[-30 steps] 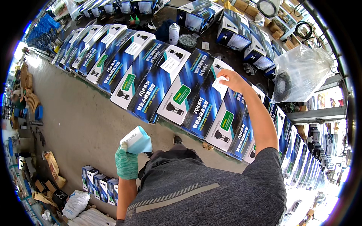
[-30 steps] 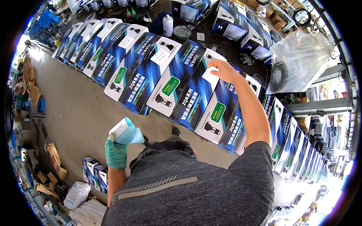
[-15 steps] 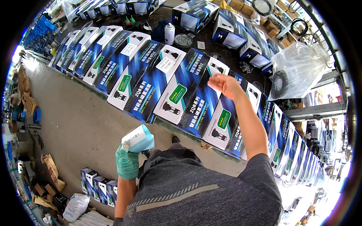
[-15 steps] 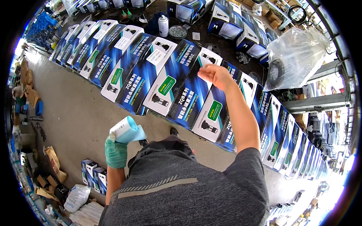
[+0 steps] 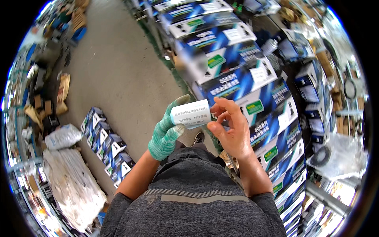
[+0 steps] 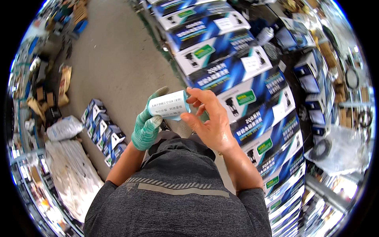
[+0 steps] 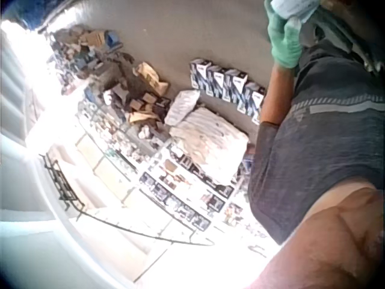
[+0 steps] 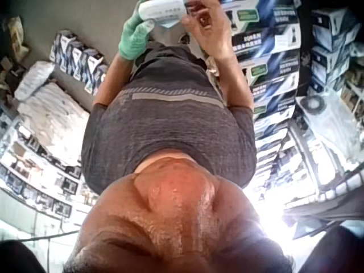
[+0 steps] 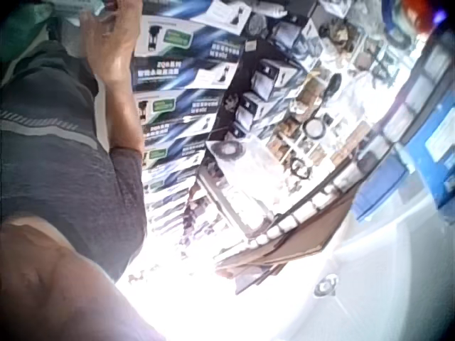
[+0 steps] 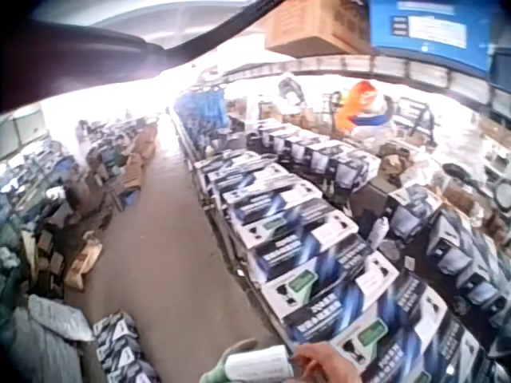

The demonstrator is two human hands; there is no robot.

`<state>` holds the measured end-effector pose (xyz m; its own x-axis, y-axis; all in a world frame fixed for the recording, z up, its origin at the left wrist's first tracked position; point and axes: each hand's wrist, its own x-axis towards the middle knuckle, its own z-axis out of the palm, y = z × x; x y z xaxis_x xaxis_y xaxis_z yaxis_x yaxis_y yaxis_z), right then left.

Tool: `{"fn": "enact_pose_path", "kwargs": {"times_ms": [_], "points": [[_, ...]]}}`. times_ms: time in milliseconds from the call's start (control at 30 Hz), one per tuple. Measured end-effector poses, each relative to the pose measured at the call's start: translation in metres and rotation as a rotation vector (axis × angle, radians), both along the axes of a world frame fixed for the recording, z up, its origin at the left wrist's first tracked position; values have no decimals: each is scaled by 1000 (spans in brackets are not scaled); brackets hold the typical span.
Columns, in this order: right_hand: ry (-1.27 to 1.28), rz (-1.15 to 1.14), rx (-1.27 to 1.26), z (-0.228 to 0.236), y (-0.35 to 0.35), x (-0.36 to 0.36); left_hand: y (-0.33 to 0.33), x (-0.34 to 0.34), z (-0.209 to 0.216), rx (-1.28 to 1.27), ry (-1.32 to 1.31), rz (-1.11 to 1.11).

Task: The person stands in a warehouse aisle and applies white labels to a row of blue and white product boxes. They hold a roll of labels in their left hand and use their right hand to peel and stick each label onto the top surface of the boxes. The person moves along the row, repeating the process for multiple boxes.

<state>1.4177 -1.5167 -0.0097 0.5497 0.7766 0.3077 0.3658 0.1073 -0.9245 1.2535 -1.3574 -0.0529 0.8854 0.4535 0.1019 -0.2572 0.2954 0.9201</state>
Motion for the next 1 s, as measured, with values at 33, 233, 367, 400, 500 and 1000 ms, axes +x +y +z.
{"fn": "enact_pose_path", "kwargs": {"times_ms": [33, 233, 367, 400, 500, 1000], "points": [[13, 45, -29, 4, 14, -9, 8, -10, -3, 40, -40, 26], [-50, 274, -207, 2, 105, -55, 61, -89, -25, 272, -109, 229], [-245, 401, -186, 8, 182, -111, 95, -159, -38, 82, -48, 312], [-264, 452, -170, 5, 199, -126, 104, -176, -34, 90, -75, 362], [-347, 588, -150, -1, 255, -169, 140, -236, -23, -234, -55, 379], [-267, 1470, 156, -69, 527, -425, 256, -439, -109, -1093, -456, 1233]]}}
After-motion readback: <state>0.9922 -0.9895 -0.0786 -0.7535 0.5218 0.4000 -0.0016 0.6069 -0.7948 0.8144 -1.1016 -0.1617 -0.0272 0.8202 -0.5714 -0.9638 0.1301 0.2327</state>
